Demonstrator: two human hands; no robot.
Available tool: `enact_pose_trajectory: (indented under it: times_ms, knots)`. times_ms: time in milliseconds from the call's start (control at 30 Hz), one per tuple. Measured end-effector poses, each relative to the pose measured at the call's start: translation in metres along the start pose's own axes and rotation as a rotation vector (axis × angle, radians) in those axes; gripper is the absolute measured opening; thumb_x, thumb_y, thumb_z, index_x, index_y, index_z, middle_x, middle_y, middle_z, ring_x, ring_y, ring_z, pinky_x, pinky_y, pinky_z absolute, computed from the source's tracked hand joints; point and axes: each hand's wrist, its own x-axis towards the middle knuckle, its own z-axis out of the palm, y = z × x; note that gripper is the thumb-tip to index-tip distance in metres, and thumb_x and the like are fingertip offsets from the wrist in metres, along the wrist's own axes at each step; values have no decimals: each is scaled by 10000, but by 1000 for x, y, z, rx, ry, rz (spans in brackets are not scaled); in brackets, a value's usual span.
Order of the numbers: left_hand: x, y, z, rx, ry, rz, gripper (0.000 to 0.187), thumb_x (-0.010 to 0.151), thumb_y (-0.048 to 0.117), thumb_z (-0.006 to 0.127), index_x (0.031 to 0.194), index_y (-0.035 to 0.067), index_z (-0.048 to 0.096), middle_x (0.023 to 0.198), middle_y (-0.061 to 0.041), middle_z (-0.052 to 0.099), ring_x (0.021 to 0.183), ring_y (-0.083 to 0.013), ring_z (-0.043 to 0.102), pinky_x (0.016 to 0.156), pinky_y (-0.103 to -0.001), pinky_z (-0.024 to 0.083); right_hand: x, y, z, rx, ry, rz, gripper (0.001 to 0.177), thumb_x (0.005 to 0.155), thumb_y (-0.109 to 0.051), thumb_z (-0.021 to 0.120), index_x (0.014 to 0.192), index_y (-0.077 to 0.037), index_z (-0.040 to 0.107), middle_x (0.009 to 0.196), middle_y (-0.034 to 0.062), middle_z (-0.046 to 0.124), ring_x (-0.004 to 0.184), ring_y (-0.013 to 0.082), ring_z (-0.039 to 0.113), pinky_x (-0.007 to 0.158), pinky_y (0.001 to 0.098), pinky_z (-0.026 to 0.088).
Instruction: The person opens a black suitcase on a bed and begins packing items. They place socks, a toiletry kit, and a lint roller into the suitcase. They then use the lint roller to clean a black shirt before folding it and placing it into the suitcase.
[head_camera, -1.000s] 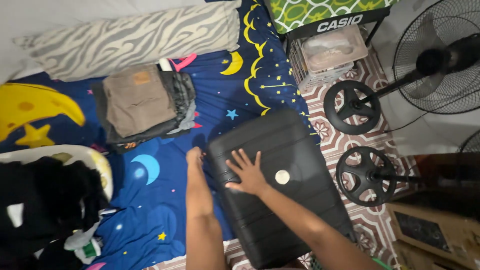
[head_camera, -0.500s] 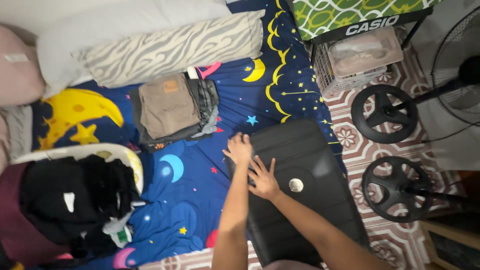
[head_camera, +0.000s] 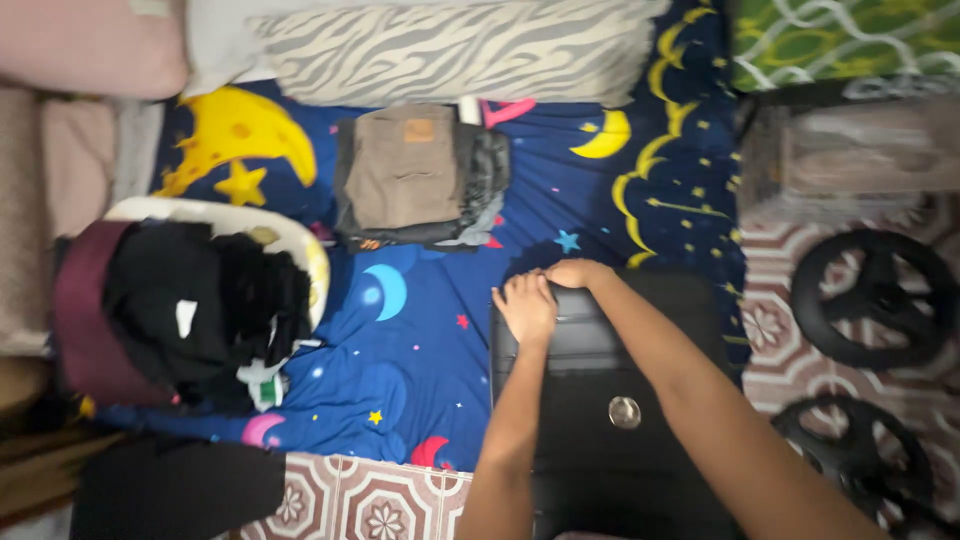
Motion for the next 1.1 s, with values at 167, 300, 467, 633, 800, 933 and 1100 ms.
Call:
enact_pose_trajectory:
  times_ms: [167, 300, 467, 633, 800, 933, 1100]
  knots:
    - [0, -2, 7, -67, 102, 16, 368, 1045, 311, 436, 1285, 157, 668, 1231, -60, 681, 1258, -262, 541, 1163, -628, 253, 27, 3, -5, 50, -170, 117, 508, 999, -495, 462, 1394, -235, 647, 1497, 65, 575, 1373, 267, 549, 1151, 404, 398]
    - [-3, -4, 9, -82, 82, 2, 363, 1034, 300, 454, 1289, 149, 664, 1238, -54, 681, 1265, -254, 549, 1168, -622, 256, 22, 24, -11, -57, -175, 130, 512, 988, -527, 524, 1298, -179, 737, 1407, 69, 684, 1290, 253, 651, 1112, 387, 462]
    - [-2, -1, 6, -76, 95, 0, 345, 1038, 294, 463, 1271, 151, 674, 1229, -40, 690, 1251, -249, 553, 1173, -616, 257, 18, 44, -23, -131, -166, 47, 416, 944, -423, 618, 1282, -205, 725, 1367, 69, 672, 1266, 266, 614, 1085, 405, 456]
    - [-1, -2, 3, -76, 81, -1, 342, 1037, 297, 463, 1232, 149, 703, 1212, -35, 694, 1251, -243, 545, 1174, -625, 252, 14, 51, -22, -252, -92, -10, 280, 925, -302, 666, 1148, -186, 789, 1235, 115, 746, 1146, 297, 699, 984, 407, 538]
    - [2, -2, -1, -23, 26, -38, 345, 1032, 317, 468, 1140, 126, 734, 1194, -28, 692, 1270, -254, 534, 1180, -637, 241, -12, 77, -37, -374, 41, -215, 193, 926, -239, 647, 1021, -180, 805, 1122, 99, 735, 1111, 297, 687, 953, 418, 542]
    - [3, -1, 0, -16, 52, -35, 368, 1030, 327, 454, 1137, 113, 733, 1189, -29, 686, 1262, -266, 529, 1167, -645, 238, -48, 113, -55, -296, 99, -218, 248, 883, -192, 645, 1074, -208, 802, 1138, 54, 746, 1110, 280, 686, 964, 407, 533]
    - [5, -3, 4, 56, 5, -64, 386, 1029, 349, 438, 1124, 120, 734, 1188, -53, 672, 1251, -284, 521, 1165, -636, 246, -134, 177, -74, -224, 190, -13, 244, 930, -254, 661, 1130, -211, 792, 1175, 43, 752, 1116, 257, 712, 1005, 373, 539]
